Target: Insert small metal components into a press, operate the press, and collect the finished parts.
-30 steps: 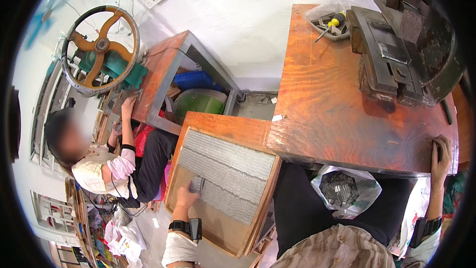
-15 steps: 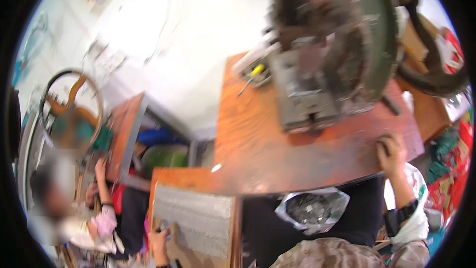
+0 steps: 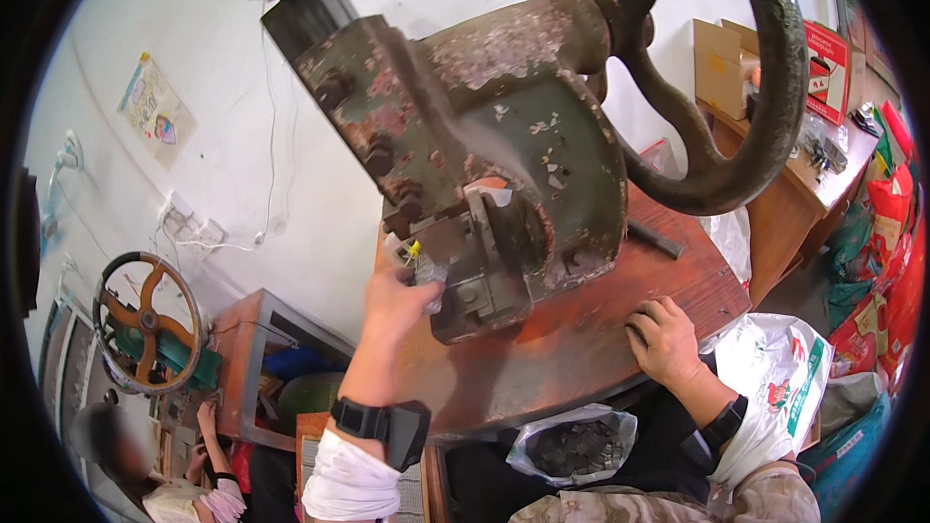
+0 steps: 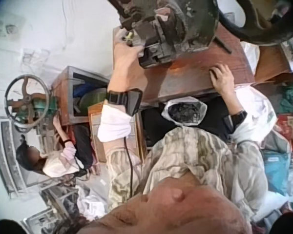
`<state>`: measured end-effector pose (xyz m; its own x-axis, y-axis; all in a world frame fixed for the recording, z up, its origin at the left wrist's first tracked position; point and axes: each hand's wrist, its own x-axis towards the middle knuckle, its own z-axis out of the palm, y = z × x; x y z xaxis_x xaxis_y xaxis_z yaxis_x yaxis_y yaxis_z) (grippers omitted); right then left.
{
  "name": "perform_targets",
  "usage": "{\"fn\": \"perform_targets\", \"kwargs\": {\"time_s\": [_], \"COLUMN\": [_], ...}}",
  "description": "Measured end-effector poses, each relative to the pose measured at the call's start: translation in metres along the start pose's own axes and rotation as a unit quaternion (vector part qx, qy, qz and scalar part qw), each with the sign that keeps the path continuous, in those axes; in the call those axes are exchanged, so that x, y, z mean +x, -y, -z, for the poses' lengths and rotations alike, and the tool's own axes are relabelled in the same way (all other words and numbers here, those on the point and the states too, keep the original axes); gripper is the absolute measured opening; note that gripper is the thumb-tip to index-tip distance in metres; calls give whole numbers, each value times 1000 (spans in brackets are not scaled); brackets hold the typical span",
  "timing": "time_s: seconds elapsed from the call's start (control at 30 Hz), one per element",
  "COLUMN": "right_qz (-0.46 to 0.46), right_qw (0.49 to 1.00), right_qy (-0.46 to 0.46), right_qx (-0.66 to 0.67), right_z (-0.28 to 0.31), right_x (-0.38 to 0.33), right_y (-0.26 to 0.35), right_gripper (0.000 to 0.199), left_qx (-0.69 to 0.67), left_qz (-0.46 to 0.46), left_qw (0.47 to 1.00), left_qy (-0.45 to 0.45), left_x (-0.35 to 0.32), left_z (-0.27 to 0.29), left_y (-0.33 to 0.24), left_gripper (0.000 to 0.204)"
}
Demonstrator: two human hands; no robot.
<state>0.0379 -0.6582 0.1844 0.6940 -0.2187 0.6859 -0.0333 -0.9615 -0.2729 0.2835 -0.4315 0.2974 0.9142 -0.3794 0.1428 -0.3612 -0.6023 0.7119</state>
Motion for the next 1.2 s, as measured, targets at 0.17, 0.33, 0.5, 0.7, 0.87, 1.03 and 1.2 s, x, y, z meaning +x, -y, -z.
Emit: {"fn": "perform_targets", "kwargs": {"time_s": [0.17, 0.33, 0.5, 0.7, 0.87, 1.03, 1.2], "right_qz": [0, -2, 9, 98, -24, -75, -143], "right_qw": [1000, 1000, 1000, 972, 970, 967, 970], "right_qy": [-6, -5, 10, -27, 1, 76, 84], "right_qx": [18, 17, 23, 212, 244, 232, 179], "right_z": [0, 1, 3, -24, -75, -82, -80], "right_x": [4, -1, 3, 81, 144, 155, 162], "right_y": [1, -5, -1, 58, 85, 87, 103], "right_gripper": [17, 18, 18, 28, 46, 56, 82], "left_qx": [99, -265, -242, -160, -76, -114, -190], "left_qz": [-47, -64, -46, -179, -191, -167, -138], "left_qw": [990, 959, 968, 966, 974, 973, 966], "left_qy": [-87, 77, 55, -93, -95, -113, -106], "left_x": [18, 5, 6, 21, 21, 18, 23], "left_z": [-37, -24, -26, -50, -58, -57, -63], "left_y": [-16, -24, 2, 34, 42, 37, 45], "left_gripper": [45, 31, 27, 28, 28, 29, 30]}}
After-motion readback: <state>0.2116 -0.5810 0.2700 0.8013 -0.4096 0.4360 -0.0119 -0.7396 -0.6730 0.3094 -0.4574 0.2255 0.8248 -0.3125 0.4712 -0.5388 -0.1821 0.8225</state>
